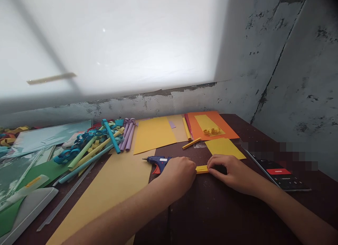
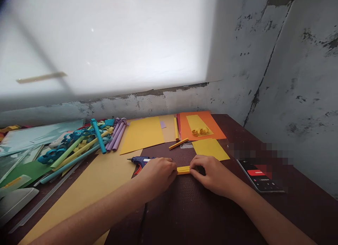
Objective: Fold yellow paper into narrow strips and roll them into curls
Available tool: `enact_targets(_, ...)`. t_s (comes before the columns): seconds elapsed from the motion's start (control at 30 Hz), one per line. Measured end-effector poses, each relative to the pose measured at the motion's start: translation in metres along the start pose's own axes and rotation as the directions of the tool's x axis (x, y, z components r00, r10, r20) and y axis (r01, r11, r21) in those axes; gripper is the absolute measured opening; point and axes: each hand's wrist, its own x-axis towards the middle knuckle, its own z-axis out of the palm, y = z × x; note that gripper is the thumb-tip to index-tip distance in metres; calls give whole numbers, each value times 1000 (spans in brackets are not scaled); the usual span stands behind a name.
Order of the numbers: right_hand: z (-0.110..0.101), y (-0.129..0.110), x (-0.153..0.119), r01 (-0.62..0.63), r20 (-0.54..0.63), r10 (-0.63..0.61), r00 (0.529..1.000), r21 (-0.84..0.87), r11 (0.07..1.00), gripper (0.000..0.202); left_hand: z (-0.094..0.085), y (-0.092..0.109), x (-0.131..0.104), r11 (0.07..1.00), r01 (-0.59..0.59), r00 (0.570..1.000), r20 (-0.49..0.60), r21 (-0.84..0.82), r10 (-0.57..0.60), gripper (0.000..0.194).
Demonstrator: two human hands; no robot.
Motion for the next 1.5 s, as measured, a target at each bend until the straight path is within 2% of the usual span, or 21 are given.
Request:
enact_targets(0.3, 4, 1, 0, -19, -11, 18, 1000, -28, 999, 16, -1, 1, -1, 1000, 5, 1000, 1, -20, -5, 25)
enact_targets(0.73, 5, 8, 2, -4, -9, 4, 1000, -9, 1000, 17, 8, -2, 2, 1000, -17, 999, -38, 25, 18, 19)
enact_targets(0.97, 5, 7, 1, -2, -13, 2, 1000, -9, 1000, 16, 6, -3, 3, 1000, 19, 1000, -21, -7, -19, 17)
enact_targets(1.23, 4, 7, 1, -5, -14, 5, 1000, -13, 1000, 16, 15, -8, 7, 995, -67, 998, 6, 70, 67, 16)
enact_targets(1.4, 4, 5, 1, -2, -12, 2, 1000, -6, 1000, 16, 7, -7, 7, 1000, 22, 1000, 7, -14, -22, 17)
enact_targets(1.5, 4, 4, 1, -5, -8, 5, 1000, -6, 1000, 16, 3, -3, 5, 998, 54, 998, -36, 9, -54, 18)
